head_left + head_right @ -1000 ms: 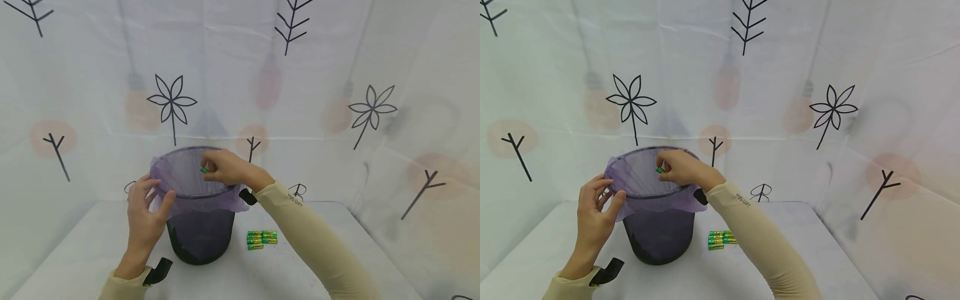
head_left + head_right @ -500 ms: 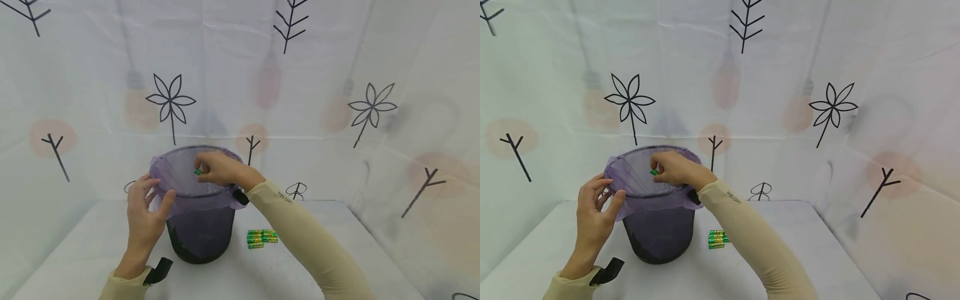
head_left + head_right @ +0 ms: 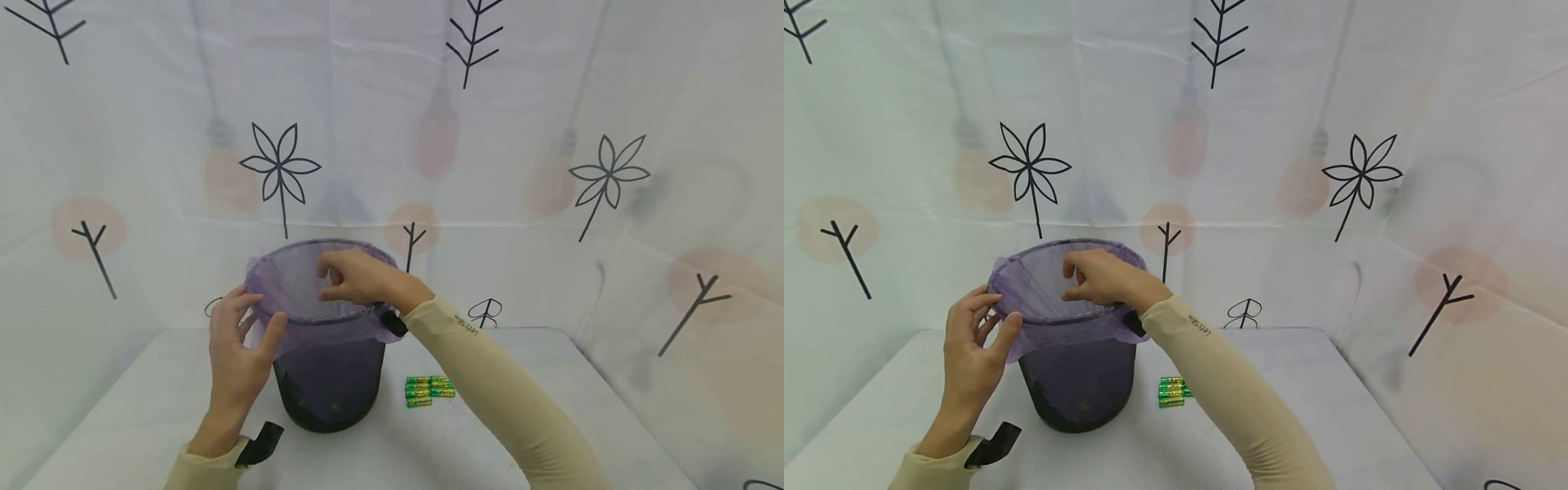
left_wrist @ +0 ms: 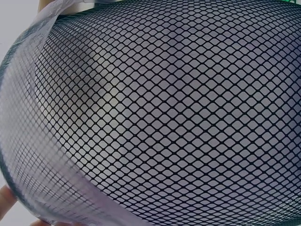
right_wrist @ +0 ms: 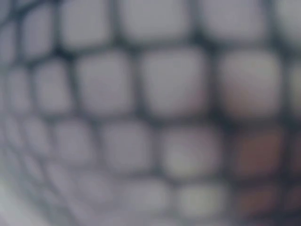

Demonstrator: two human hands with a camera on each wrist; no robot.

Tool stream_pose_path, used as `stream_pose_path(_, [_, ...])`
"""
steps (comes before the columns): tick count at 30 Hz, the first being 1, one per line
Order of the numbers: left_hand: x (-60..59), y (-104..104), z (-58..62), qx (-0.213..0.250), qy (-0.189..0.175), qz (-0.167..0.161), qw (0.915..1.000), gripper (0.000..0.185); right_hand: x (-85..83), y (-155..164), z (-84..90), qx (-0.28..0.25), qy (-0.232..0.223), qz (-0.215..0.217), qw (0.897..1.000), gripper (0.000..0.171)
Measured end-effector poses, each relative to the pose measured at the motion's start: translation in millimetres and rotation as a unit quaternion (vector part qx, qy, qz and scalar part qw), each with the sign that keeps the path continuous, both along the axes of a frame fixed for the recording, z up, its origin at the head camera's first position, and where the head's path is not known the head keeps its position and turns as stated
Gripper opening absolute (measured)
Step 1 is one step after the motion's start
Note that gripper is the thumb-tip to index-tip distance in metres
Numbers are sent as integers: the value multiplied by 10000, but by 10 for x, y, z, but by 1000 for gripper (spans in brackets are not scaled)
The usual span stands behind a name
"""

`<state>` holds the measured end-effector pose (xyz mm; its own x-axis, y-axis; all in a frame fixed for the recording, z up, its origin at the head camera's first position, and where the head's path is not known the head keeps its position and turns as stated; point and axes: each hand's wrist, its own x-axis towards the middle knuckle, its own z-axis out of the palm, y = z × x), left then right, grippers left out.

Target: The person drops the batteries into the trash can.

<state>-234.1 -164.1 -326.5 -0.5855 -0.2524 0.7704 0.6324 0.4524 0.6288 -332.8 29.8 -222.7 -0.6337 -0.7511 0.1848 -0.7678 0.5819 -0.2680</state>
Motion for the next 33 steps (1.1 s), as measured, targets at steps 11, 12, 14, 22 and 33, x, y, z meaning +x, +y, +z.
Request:
stream_pose_path(11, [2, 5, 0, 114, 75, -11, 9999, 44, 45, 184, 40, -759, 543, 175, 9955, 23])
stream_pose_path(12, [2, 5, 2, 126, 93, -34, 9999, 44, 51, 230, 41, -893, 606, 212, 9939, 21])
stream_pose_path(14, [1, 3, 3, 134, 114, -54, 9998, 43, 70, 335, 42, -1182, 746, 316, 9897, 18])
stream_pose_path(22, [11, 2, 8, 81, 72, 16, 9999, 43, 171, 827, -32, -2027, 1360, 423, 9688, 7])
stream_pose_path(33, [15, 34, 7, 168, 245, -39, 9996, 43, 351, 1304, -593, -2042, 1254, -11, 9709, 6])
